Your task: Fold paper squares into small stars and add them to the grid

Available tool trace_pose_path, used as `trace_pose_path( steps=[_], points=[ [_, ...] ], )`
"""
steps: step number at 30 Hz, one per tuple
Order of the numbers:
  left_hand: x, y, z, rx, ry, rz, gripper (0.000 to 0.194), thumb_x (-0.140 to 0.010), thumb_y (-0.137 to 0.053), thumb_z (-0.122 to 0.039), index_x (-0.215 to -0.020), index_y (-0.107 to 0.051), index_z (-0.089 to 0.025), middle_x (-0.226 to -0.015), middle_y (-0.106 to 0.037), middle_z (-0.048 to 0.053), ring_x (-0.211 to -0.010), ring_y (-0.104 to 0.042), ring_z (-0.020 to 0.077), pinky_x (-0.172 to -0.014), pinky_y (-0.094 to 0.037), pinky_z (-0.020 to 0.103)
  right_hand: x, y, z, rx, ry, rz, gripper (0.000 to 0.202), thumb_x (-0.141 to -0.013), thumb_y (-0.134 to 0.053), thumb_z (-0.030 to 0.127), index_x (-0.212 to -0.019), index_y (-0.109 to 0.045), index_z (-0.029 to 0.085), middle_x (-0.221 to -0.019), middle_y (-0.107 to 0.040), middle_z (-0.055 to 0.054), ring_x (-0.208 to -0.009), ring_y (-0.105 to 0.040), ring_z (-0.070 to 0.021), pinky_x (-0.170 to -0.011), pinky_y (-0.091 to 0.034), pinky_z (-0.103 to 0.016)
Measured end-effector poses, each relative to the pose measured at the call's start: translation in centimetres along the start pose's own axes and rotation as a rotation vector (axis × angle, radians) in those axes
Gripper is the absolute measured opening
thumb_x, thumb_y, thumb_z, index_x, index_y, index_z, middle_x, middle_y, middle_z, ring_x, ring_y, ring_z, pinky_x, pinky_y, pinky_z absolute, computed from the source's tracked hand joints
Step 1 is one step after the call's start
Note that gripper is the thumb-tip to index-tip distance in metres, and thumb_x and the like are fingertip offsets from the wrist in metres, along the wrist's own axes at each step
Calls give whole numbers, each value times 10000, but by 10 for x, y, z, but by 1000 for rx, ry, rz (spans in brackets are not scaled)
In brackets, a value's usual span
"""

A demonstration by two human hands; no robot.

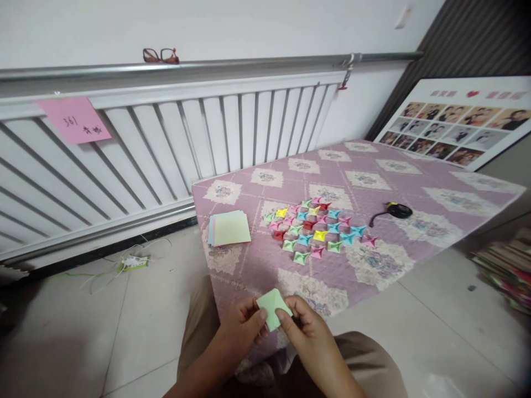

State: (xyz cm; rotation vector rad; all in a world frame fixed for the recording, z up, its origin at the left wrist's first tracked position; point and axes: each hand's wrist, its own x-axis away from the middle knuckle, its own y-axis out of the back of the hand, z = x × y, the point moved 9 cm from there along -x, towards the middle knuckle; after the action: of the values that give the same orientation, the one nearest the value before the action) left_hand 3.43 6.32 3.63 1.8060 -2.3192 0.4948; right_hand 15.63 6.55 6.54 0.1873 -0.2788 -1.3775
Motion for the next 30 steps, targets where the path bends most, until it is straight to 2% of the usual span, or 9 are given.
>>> trace_pose_path(
  steps=[4, 5, 8, 10, 13, 16, 22, 26, 30],
  points=[
    [-3, 10, -12, 17, -104, -69, 475, -724, -672, -379, -1131, -515, -192, -913, -572, 28, -675, -507, 121, -604, -415, 235, 0, 1, 6, 72, 13, 33, 249, -881, -464, 437, -796, -536, 214, -683, -503, 27, -635, -460, -134, -585, -368, -230],
    [-3, 9, -17, -3, -137, -44, 429, -735, -662, -364, -1106, -532, -193, -916, -573, 27, -696, -509, 125, -633, -418, 241, 0, 1, 9, 90, 19, 40, 242, -879, -468, 428, -787, -539, 215, -674, -495, 29, -627, -455, -133, -579, -364, -229],
    [-1, 2, -32, -126, -201, 66, 177, -785, -607, -332, -852, -599, -168, -789, -568, 11, -723, -500, 138, -688, -399, 253, -1, 0, 16, 120, 37, 65, 205, -866, -487, 392, -778, -553, 218, -660, -493, 34, -611, -453, -129, -566, -356, -228],
    [-1, 0, -36, -154, -179, 107, 177, -774, -618, -337, -784, -601, -161, -754, -568, 8, -718, -498, 143, -688, -391, 257, -2, 2, 15, 118, 31, 45, 159, -847, -510, 371, -843, -570, 224, -661, -488, 39, -600, -458, -127, -558, -357, -227],
    [0, -6, -33, -71, -109, 177, 264, -743, -655, -379, -867, -630, -147, -785, -595, 16, -728, -512, 149, -704, -395, 264, -4, 6, 10, 69, 10, -45, 188, -812, -541, 353, -950, -566, 229, -645, -433, 55, -584, -459, -126, -555, -372, -227],
    [1, -11, -26, -19, -79, 218, 326, -747, -657, -433, -885, -651, -138, -744, -585, 8, -680, -499, 133, -674, -385, 250, -4, 4, 6, 6, 8, -81, 211, -791, -559, 346, -965, -562, 227, -640, -403, 62, -584, -458, -126, -562, -383, -230],
    [-3, 10, -9, -12, -73, -19, 305, -735, -664, -462, -815, -658, -167, -634, -530, -24, -606, -442, 119, -594, -356, 229, -4, -1, 6, -122, -20, -89, 226, -795, -541, 376, -951, -540, 213, -645, -416, 58, -600, -443, -124, -576, -380, -231],
    [-1, 14, -10, 32, -98, -78, 300, -717, -673, -465, -772, -651, -171, -596, -506, -32, -587, -424, 119, -594, -353, 234, -4, -8, 10, -111, -49, -29, 206, -782, -535, 394, -696, -518, 208, -624, -432, 44, -596, -430, -120, -566, -355, -229],
    [3, 13, -17, 35, -131, -109, 293, -700, -692, -455, -780, -661, -175, -671, -567, -8, -651, -482, 147, -645, -386, 254, -2, -8, 12, -92, -47, -50, 200, -775, -528, 368, -656, -508, 208, -603, -430, 48, -581, -423, -116, -552, -344, -224]
  ],
)
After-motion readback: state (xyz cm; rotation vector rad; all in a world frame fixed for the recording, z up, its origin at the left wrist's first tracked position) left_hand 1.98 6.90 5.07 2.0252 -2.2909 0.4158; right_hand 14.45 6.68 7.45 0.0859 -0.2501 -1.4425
